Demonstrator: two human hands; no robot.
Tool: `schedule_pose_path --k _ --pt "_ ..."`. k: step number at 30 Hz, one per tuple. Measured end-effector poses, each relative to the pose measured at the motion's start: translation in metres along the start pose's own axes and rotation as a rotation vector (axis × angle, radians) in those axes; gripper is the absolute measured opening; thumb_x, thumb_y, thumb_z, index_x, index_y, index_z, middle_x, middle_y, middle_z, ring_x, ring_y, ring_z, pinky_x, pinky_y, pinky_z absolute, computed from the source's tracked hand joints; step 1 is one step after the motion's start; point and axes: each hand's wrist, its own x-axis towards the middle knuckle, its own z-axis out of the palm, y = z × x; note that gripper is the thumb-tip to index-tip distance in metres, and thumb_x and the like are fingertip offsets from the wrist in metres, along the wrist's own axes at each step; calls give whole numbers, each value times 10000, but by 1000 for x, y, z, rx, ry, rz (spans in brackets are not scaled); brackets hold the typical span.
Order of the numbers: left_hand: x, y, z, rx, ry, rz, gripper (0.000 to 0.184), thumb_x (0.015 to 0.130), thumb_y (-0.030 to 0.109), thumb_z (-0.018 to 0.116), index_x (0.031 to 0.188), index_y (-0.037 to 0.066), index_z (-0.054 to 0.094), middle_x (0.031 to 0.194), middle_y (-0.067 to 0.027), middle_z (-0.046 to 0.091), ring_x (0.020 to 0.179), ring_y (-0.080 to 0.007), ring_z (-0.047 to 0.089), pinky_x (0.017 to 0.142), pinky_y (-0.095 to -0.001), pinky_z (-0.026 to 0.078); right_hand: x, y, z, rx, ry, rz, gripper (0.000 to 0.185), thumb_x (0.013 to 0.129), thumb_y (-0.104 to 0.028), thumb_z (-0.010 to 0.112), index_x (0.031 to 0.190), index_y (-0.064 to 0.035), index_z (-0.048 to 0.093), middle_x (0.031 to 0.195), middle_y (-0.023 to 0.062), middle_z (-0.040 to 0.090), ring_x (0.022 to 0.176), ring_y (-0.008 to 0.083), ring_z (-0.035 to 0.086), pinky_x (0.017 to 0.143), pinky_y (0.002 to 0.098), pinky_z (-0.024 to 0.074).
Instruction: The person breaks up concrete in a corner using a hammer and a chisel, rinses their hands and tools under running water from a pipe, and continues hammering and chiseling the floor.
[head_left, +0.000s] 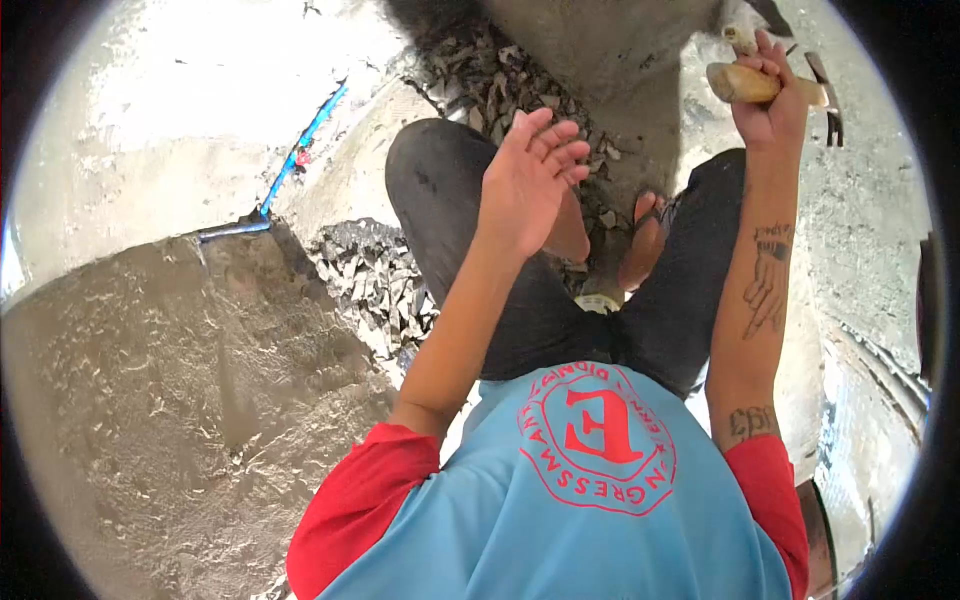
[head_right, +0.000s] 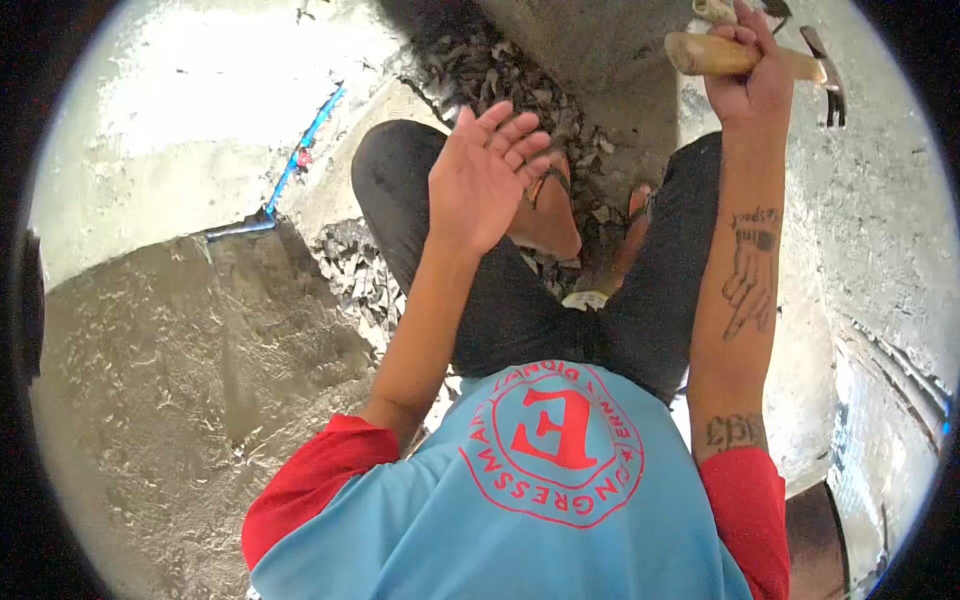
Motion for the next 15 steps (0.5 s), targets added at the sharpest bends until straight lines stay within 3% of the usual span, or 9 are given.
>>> schedule_pose_path --k 2,4,6,8,11,12,13,14,15 --pt "-11 6 6 38 52 -71 516 984 444 349 1194 -12 469 1126 -200 558 1069 -355 547 895 -453 439 -4 -3 -1 -41 30 -45 334 960 -141 506 1217 63 451 666 15 462 673 138 480 703 270 473" --pt "-18 58 7 50 -213 -432 564 982 446 352 1267 -36 426 1208 -228 525 1194 -401 481 956 -491 408 -5 -5 -2 16 -3 19 350 953 -154 522 1221 60 452 650 12 458 685 139 491 708 269 476" --pt "-15 109 9 295 -91 -33 613 941 388 512 1340 -52 358 1232 -211 527 1182 -380 492 941 -463 433 -7 -7 -2 6 8 4 354 950 -156 529 1219 61 455 649 5 458 690 134 499 712 267 479" --pt "-7 152 13 1340 501 589 701 895 399 593 1357 -66 343 1278 -251 498 1189 -378 491 967 -431 419 -10 -5 4 73 26 31 357 948 -149 531 1227 59 451 675 13 470 688 126 500 714 268 479" --pt "-10 157 4 1885 672 939 713 852 436 649 1315 -56 419 1264 -256 521 1177 -347 511 993 -415 396 -6 -6 -6 127 -35 50 355 949 -140 525 1234 58 448 774 46 485 682 114 502 728 274 485" --pt "-9 138 -22 1777 618 676 657 864 419 640 1290 -48 459 1275 -240 523 1181 -337 512 989 -410 399 -5 -5 -11 161 -82 56 355 949 -137 524 1235 58 447 815 61 483 680 112 504 733 275 488" --pt "-18 91 -19 2072 595 518 570 881 354 624 1274 -33 478 1249 -238 538 1168 -348 522 966 -401 417 -6 -3 -13 170 -70 54 355 949 -137 524 1235 58 447 815 61 483 680 112 504 733 275 488" --pt "-27 67 -7 1833 296 739 513 884 299 611 1267 -19 482 1235 -239 539 1161 -379 512 965 -419 411 -8 -2 -12 130 -65 57 365 951 -138 518 1250 56 437 919 104 494 680 111 508 728 276 493" --pt "-29 58 -9 1852 310 815 428 923 276 555 1249 3 510 1260 -215 520 1160 -340 516 975 -398 402 -9 -2 -2 87 -66 55 376 954 -139 512 1265 55 427 1022 146 505 681 110 513 723 278 498"
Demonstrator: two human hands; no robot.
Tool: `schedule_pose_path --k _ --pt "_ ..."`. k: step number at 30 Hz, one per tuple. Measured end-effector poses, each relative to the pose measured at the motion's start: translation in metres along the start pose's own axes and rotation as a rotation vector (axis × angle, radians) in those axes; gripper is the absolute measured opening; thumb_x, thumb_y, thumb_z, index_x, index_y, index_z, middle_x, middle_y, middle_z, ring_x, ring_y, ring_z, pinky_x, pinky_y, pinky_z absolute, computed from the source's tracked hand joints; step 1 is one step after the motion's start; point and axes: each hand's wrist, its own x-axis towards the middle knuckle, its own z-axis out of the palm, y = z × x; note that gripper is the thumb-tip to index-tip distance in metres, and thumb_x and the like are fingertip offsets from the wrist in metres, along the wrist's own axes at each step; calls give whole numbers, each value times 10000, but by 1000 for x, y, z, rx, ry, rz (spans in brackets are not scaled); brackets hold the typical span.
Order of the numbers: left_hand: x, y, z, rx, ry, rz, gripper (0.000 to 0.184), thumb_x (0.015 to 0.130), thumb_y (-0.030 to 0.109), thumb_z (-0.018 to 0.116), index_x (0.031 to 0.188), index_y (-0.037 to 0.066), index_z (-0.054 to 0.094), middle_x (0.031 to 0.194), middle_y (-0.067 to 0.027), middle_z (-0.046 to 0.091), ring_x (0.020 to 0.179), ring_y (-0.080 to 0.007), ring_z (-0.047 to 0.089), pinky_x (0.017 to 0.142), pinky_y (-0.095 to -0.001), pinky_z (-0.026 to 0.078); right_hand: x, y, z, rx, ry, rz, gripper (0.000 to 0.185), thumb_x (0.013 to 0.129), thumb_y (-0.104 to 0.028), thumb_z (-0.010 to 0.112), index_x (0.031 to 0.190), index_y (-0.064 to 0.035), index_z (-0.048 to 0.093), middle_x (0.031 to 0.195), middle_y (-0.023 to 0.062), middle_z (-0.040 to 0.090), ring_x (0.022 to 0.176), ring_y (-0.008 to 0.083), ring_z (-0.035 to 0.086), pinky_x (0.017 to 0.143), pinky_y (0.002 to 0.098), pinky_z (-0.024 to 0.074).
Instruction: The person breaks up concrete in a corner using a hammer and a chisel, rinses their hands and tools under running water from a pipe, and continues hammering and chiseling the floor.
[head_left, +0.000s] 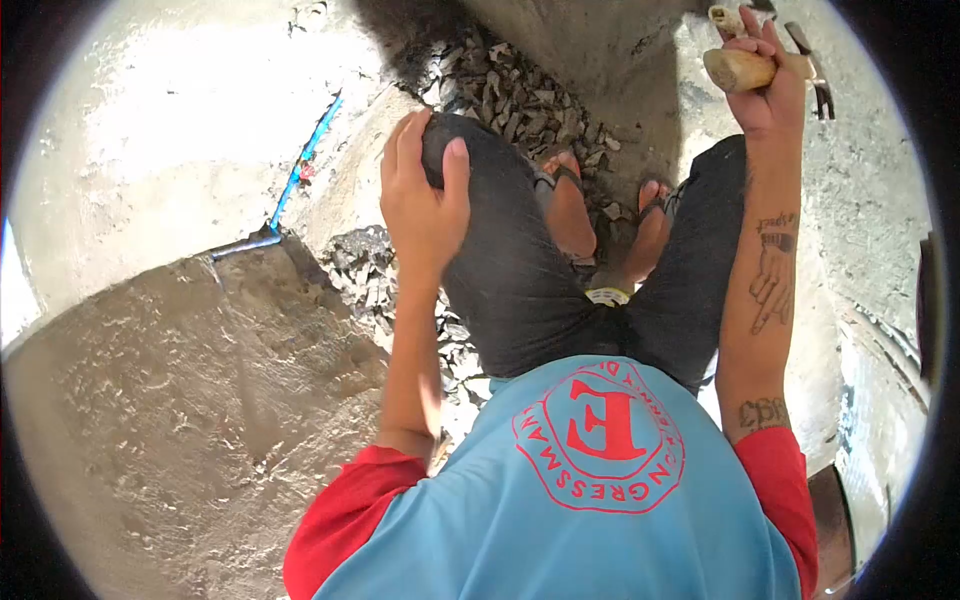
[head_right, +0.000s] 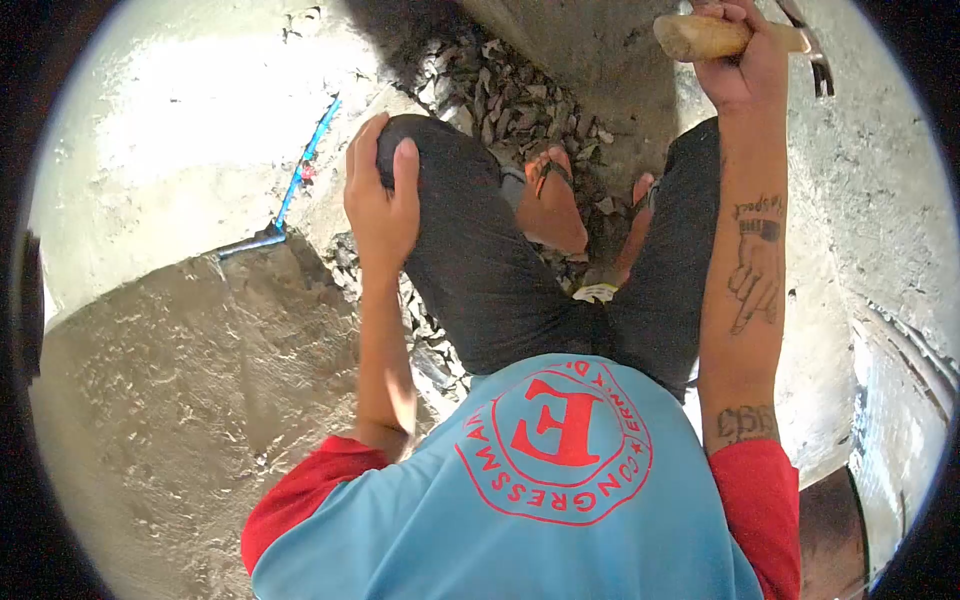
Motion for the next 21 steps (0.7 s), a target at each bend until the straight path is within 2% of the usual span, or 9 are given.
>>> schedule_pose_path --k 1,3,8,11,13,14,17,20,21 --pt "-3 5 3 -3 -9 7 428 923 276 555 1249 3 510 1260 -215 520 1160 -340 516 975 -398 402 -1 4 10 2 6 -10 376 954 -139 512 1265 55 427 1022 146 505 681 110 513 723 278 498" --pt "-15 20 5 136 54 14 504 911 277 558 1316 4 436 1311 -237 468 1198 -378 472 1000 -424 380 -9 24 48 -77 316 -144 177 945 -217 544 928 -41 551 670 32 508 524 66 506 535 230 518" --pt "-77 57 19 241 28 43 649 812 288 637 1354 16 406 1414 -279 329 1319 -472 278 1049 -579 262 -8 28 39 -37 239 -169 273 957 -204 524 1140 -5 485 785 70 558 589 76 585 573 207 562" --pt "-106 69 23 499 -230 13 632 778 342 657 1322 75 479 1465 -202 312 1354 -462 226 1017 -697 180 -5 29 41 37 238 -151 251 962 -200 517 1127 -12 495 786 60 553 580 59 571 568 209 558" --pt "-118 62 24 528 -445 330 580 759 373 677 1287 179 533 1516 -74 281 1378 -467 162 1023 -725 49 -7 31 43 86 237 -126 250 962 -196 516 1129 -11 496 786 58 551 577 51 567 566 210 557" --pt "-108 51 16 470 -457 385 487 755 419 674 1210 261 604 1510 45 303 1401 -396 174 999 -748 19 -10 36 48 50 254 -147 258 961 -192 517 1143 -11 489 785 53 546 576 44 560 567 209 555" --pt "-50 -17 -25 253 -736 594 536 796 466 628 1291 278 547 1491 40 338 1411 -246 229 1013 -730 -15 -9 30 43 23 253 -150 279 959 -180 515 1175 -9 473 780 41 535 576 39 550 569 209 550" --pt "41 -122 -68 1181 -165 38 605 846 577 549 1302 180 535 1415 -252 373 1327 -369 371 920 -694 355 -11 28 43 19 261 -151 307 959 -166 502 1214 -3 447 782 34 527 583 43 546 576 211 547" --pt "53 -125 -87 1186 -159 43 605 846 577 549 1302 180 535 1415 -252 373 1327 -369 371 920 -694 355 -10 28 45 -14 270 -160 324 959 -159 493 1235 0 432 787 33 526 590 44 545 580 213 547"
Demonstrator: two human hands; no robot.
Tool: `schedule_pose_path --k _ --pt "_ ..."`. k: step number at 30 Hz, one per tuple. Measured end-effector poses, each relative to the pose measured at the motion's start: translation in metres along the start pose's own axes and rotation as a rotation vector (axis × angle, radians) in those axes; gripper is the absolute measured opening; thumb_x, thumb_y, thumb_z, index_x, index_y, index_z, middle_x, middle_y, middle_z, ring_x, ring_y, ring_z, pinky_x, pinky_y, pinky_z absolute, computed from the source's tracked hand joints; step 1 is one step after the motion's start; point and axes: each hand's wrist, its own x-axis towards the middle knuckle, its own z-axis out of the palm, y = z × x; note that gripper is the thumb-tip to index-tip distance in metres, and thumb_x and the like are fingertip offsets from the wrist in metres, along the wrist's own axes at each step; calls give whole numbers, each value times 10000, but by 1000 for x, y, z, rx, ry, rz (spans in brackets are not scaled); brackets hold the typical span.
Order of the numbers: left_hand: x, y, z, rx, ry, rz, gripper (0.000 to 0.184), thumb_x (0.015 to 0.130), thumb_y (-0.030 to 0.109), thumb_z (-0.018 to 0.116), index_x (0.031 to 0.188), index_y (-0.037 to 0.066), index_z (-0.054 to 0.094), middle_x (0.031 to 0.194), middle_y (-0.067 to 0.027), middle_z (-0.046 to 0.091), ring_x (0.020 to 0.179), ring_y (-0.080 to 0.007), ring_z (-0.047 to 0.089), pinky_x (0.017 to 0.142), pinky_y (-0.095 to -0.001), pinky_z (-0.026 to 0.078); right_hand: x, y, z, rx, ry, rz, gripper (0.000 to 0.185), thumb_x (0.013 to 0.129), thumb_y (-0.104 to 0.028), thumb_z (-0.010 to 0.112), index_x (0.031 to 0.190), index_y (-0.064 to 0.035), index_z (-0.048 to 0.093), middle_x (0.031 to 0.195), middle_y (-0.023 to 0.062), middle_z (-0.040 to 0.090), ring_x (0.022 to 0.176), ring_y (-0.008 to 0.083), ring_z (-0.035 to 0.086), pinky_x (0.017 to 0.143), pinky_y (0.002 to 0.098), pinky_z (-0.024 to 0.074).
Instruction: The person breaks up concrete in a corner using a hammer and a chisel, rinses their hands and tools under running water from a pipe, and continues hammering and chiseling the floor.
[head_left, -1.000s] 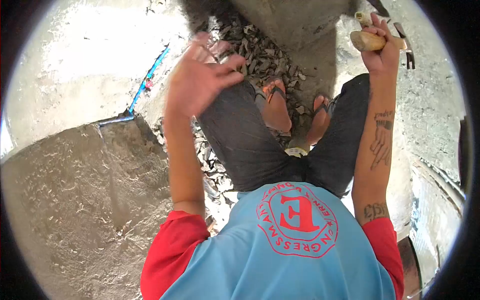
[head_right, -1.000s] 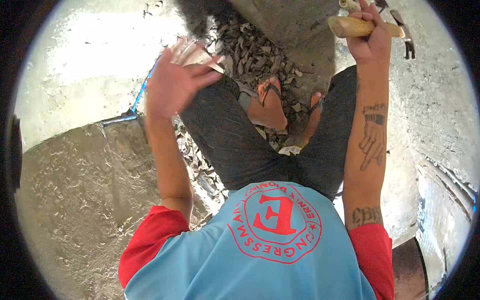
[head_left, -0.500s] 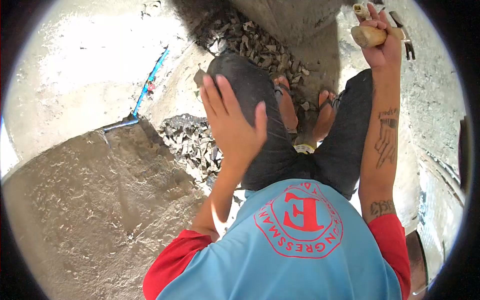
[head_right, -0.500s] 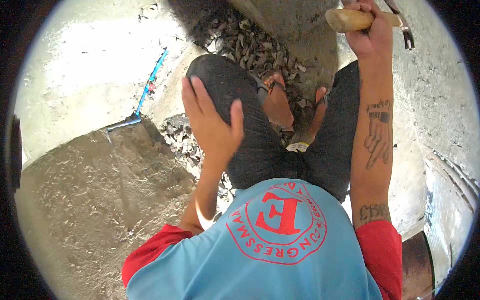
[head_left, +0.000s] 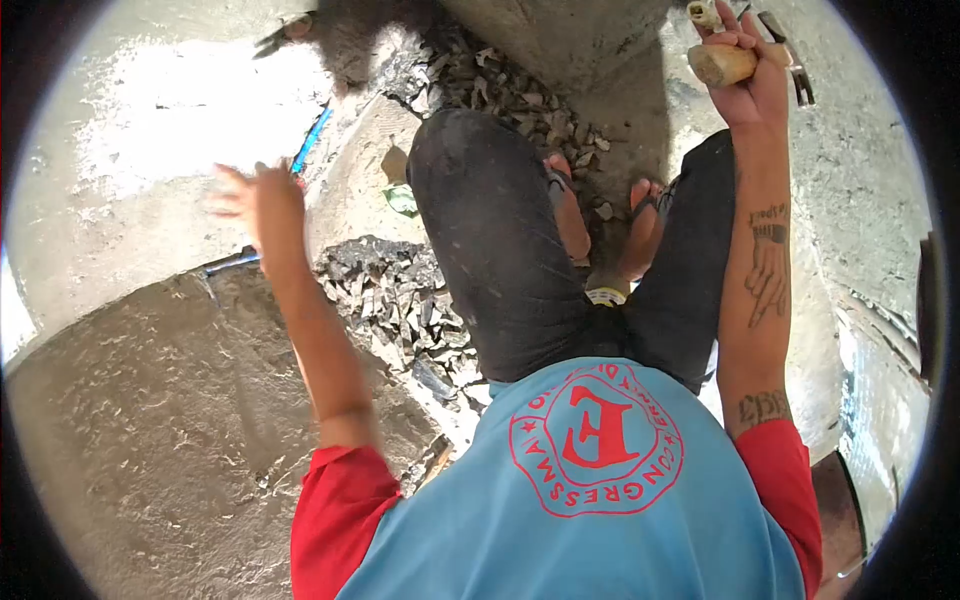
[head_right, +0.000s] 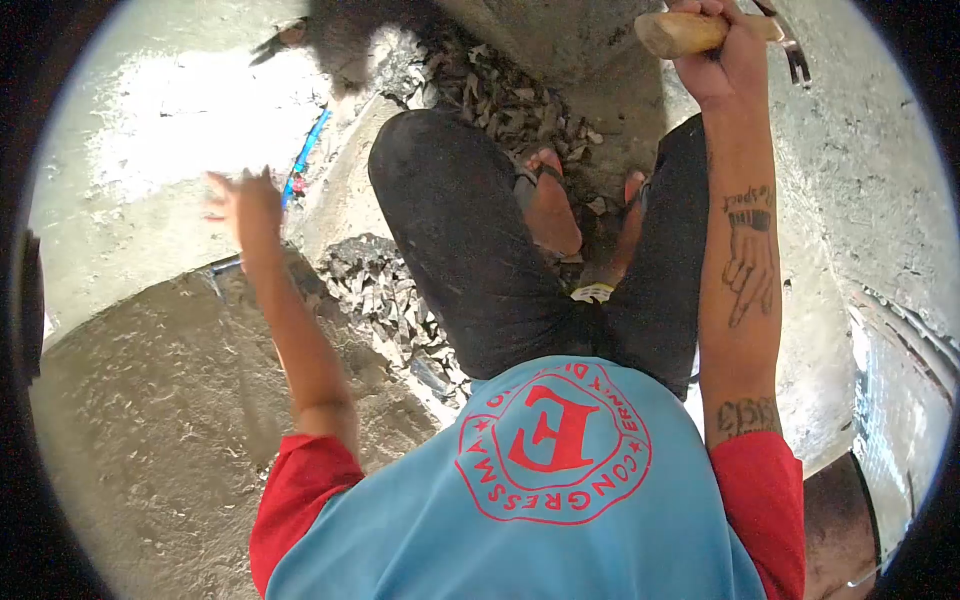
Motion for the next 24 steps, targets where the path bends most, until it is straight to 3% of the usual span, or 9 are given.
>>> schedule_pose_path --k 2,4,6,8,16,18,20,22,24 --pt "36 -23 -38 -278 364 -387 548 927 479 489 1165 -8 566 1278 -263 498 1077 -372 571 940 -510 451 5 3 -5 -6 0 -29 334 955 -144 486 1247 5 422 795 36 525 596 49 548 585 215 549" --pt "50 18 -96 -1411 529 -476 534 921 495 493 1149 19 573 1198 -212 542 966 -332 599 932 -504 453 5 2 -12 -28 22 -42 344 951 -130 479 1258 9 413 803 39 524 601 53 550 589 217 551" --pt "63 52 -139 -2342 370 -138 666 914 570 431 1154 -43 529 1130 -173 572 1083 -306 538 989 -486 382 8 1 -11 57 -66 -14 351 943 -105 468 1267 13 405 811 44 520 606 59 549 597 218 554" --pt "91 59 -164 -3226 -45 353 625 886 591 437 1062 0 543 1057 -118 585 926 -245 559 889 -409 421 6 2 -4 -32 -46 -33 316 943 -132 486 1222 9 446 798 41 511 608 66 554 597 212 550" --pt "94 145 -78 -4040 105 -366 499 841 559 498 983 86 569 950 -15 588 805 -153 560 769 -364 425 12 -1 -12 27 -12 76 333 948 -219 512 1199 -1 485 843 83 575 574 87 568 564 227 546" --pt "76 142 -84 -4073 -45 610 525 894 531 530 1193 100 547 1113 -44 582 847 -154 577 838 -382 437 7 -1 -15 73 20 46 322 945 -206 507 1196 -4 490 805 66 569 576 87 568 554 230 544" --pt "32 139 -86 -3842 39 576 453 862 491 543 1155 145 565 993 33 584 830 -114 544 796 -357 416 10 -3 -13 39 -8 61 318 942 -180 493 1195 13 483 790 48 561 569 82 558 564 230 547" --pt "-5 122 -41 -3587 -198 667 523 853 491 591 1220 121 551 1069 17 589 954 -146 559 899 -395 390 10 -2 -8 46 8 13 313 937 -151 485 1192 30 478 781 39 553 560 72 547 570 229 547" --pt "-51 87 38 -3027 -224 -47 615 874 556 541 1264 81 537 1225 -104 567 999 -205 588 922 -461 405 5 -1 -5 -43 22 -32 303 934 -143 490 1174 42 485 748 27 548 558 65 542 579 228 545"
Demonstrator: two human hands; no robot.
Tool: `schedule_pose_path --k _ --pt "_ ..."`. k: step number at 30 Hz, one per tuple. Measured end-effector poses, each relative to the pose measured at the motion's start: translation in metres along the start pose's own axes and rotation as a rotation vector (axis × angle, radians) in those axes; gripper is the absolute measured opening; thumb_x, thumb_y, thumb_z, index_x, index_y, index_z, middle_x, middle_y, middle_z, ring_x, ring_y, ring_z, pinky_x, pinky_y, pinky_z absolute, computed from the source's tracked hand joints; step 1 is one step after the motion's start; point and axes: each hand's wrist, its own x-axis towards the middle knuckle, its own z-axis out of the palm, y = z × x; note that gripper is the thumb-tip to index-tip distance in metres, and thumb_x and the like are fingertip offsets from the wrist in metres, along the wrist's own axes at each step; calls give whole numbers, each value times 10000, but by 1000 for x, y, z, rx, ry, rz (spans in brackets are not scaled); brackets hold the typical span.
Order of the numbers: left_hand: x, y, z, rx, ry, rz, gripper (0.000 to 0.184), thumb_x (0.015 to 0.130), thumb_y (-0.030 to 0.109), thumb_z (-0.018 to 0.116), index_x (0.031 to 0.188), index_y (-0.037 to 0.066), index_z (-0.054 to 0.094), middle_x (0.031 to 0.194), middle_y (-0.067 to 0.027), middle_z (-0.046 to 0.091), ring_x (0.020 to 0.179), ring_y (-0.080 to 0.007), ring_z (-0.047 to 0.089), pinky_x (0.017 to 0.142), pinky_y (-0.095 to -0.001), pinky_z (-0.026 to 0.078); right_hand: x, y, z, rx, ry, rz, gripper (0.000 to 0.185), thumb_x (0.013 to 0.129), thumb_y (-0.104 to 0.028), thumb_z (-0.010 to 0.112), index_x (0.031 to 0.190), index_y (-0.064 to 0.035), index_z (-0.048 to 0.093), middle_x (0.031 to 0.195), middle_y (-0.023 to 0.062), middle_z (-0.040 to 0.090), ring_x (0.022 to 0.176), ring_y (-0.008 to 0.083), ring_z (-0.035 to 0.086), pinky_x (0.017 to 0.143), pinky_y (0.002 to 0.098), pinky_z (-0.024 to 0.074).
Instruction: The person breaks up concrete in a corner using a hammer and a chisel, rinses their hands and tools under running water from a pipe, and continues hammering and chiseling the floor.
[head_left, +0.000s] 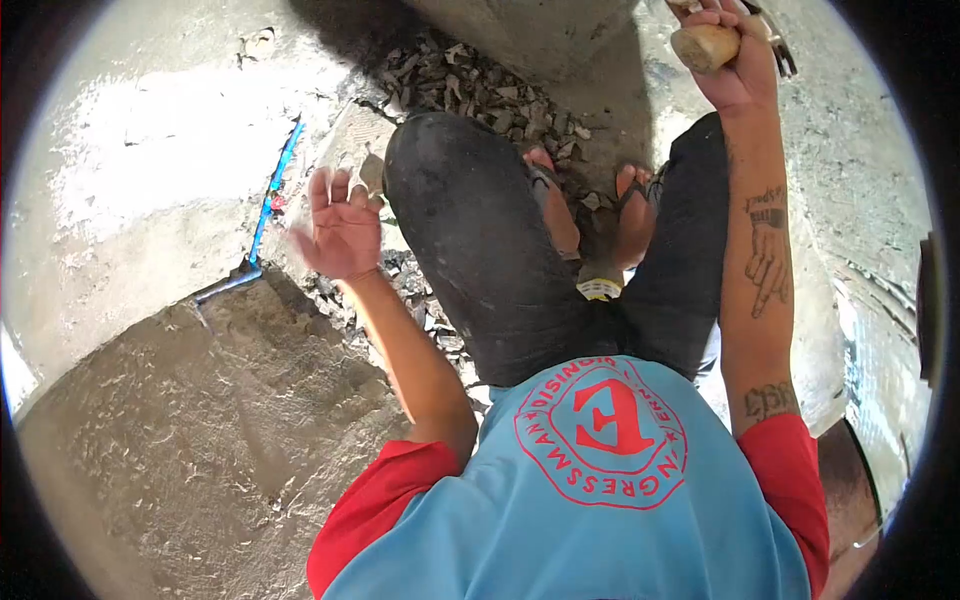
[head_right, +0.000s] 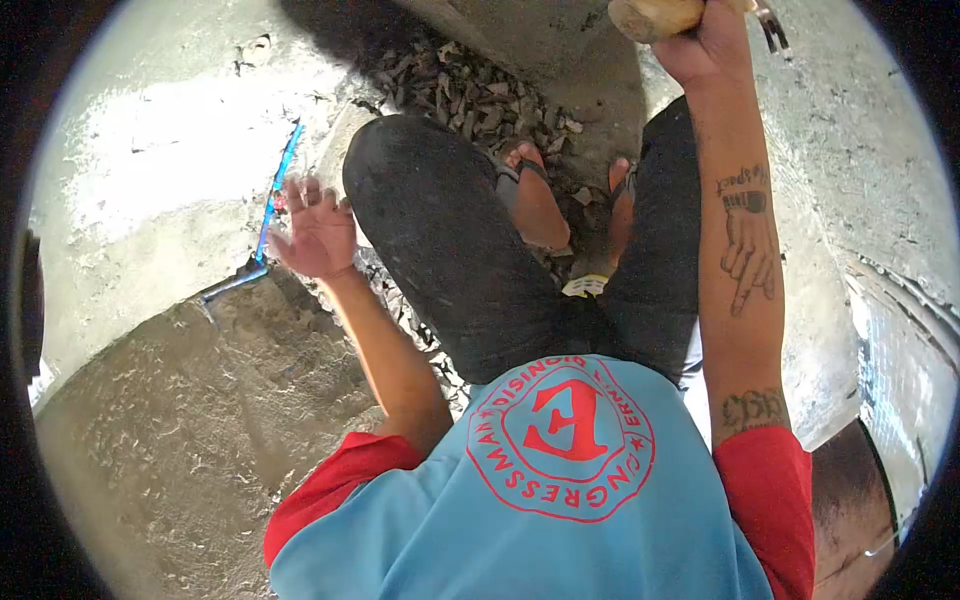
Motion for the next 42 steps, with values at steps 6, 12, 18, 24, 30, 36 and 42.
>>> schedule_pose_path --k 6,12,18,24,30,36,42 --pt "3 42 4 1877 739 -28 459 886 356 613 1114 -43 602 1106 -227 601 1010 -346 600 819 -411 493 2 -1 0 101 -15 85 320 942 -171 503 1187 35 483 722 15 541 560 63 543 585 232 546" --pt "63 -22 147 1999 -301 677 385 784 294 714 1083 70 622 1071 -115 630 1019 -305 579 911 -417 421 31 -20 -41 29 -252 278 431 979 -156 455 1353 25 340 1392 316 276 676 120 538 666 263 518" --pt "81 -80 175 2121 -908 880 303 717 315 696 914 97 623 977 -42 578 1015 -237 541 935 -386 406 22 -24 -31 231 -305 452 405 976 -154 451 1341 -5 360 1409 314 271 682 126 540 671 257 516" --pt "104 -107 188 1922 -806 829 251 760 295 681 905 99 622 927 -41 583 966 -241 568 890 -380 438 25 -21 -34 182 -229 348 381 967 -148 455 1309 9 393 1371 323 321 680 113 515 676 250 505" --pt "91 -83 170 875 -442 13 363 923 344 510 1110 43 592 1025 -97 602 950 -264 578 858 -385 446 25 -21 -34 116 -238 316 395 942 -81 462 1315 26 388 1353 347 321 678 100 529 679 257 512" --pt "39 -81 133 -684 -249 -358 677 943 536 373 1323 -21 425 1258 -220 516 1126 -336 520 969 -468 383 17 -11 -27 192 -206 349 381 944 -138 530 1277 25 439 1346 314 345 658 78 538 652 230 512" --pt "-63 8 70 -197 -226 -628 781 959 537 329 1445 -54 174 1458 -293 257 1286 -441 367 1071 -509 304 9 -5 -19 128 -115 272 312 952 -123 496 1209 50 463 876 91 495 637 90 536 665 249 518"
